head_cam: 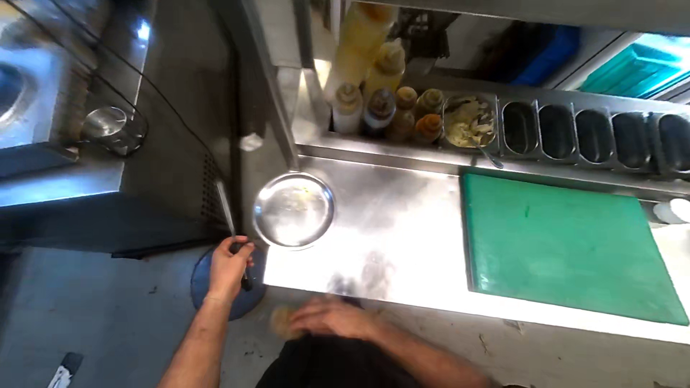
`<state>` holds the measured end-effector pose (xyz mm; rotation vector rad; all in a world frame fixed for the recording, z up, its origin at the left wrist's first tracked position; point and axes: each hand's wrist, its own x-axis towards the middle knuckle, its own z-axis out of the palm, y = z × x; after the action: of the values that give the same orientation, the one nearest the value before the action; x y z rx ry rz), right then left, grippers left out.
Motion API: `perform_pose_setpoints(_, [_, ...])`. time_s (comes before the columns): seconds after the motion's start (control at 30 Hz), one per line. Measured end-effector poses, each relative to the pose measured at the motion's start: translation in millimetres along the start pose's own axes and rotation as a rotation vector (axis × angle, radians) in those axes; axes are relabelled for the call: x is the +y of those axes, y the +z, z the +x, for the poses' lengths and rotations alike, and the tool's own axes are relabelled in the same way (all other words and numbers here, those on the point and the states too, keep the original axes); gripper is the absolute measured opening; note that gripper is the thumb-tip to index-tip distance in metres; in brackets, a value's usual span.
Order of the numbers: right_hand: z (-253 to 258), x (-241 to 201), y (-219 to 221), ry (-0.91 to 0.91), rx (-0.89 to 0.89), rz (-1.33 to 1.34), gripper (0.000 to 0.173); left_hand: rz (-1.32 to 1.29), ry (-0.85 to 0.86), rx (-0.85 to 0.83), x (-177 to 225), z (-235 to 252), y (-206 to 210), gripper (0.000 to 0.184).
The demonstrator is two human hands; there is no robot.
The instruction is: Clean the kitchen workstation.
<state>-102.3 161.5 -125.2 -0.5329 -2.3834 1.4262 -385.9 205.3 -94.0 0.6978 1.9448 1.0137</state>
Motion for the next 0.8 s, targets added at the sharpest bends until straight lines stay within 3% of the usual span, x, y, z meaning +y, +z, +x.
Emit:
perform_pose_setpoints(0.07, [-1.3,8.6,10.2,-0.046,-0.068,0.296,0.029,-0.034,-0.001,-0.014,0.4,0.1,-11.8,0.024])
perform_pose_setpoints(0.17, [-30.3,4.5,-11.1,0.080,-0.021,0.464,0.033,-0.073,-0.049,-0.053,-8.4,-1.4,-26.5,0.027])
perform_pose_setpoints(0.27, [-56.6,-0.4,-28.8,0.221,0.202,0.619,0.037,-0.120,-0.090,-0.051,-18.7,10.5,-15.5,0.027])
perform_pose_setpoints(0.37, [-61.8,-4.6,-57.5,0.362,0.539,0.804,0.036,-0.142,-0.062,0.009,-14.3,19.9,1.2,0.029])
perform_pose_setpoints(0.53, [-55.2,2.5,-131.0,0.379,0.913,0.704,0.037,-0.054,-0.102,0.136,-9.3,38.0,19.0,0.053])
perform_pose_setpoints(0.7, [-82.9,29.9,-172.2,0.458,1.122,0.443,0.036,-0.104,-0.055,0.057,-2.4,46.0,21.9,0.027])
perform_pose_setpoints(0.8, [-103.0,25.9,-176.4,0.443,1.115,0.314,0.038,0.081,-0.001,0.213,-22.5,31.8,-29.9,0.028])
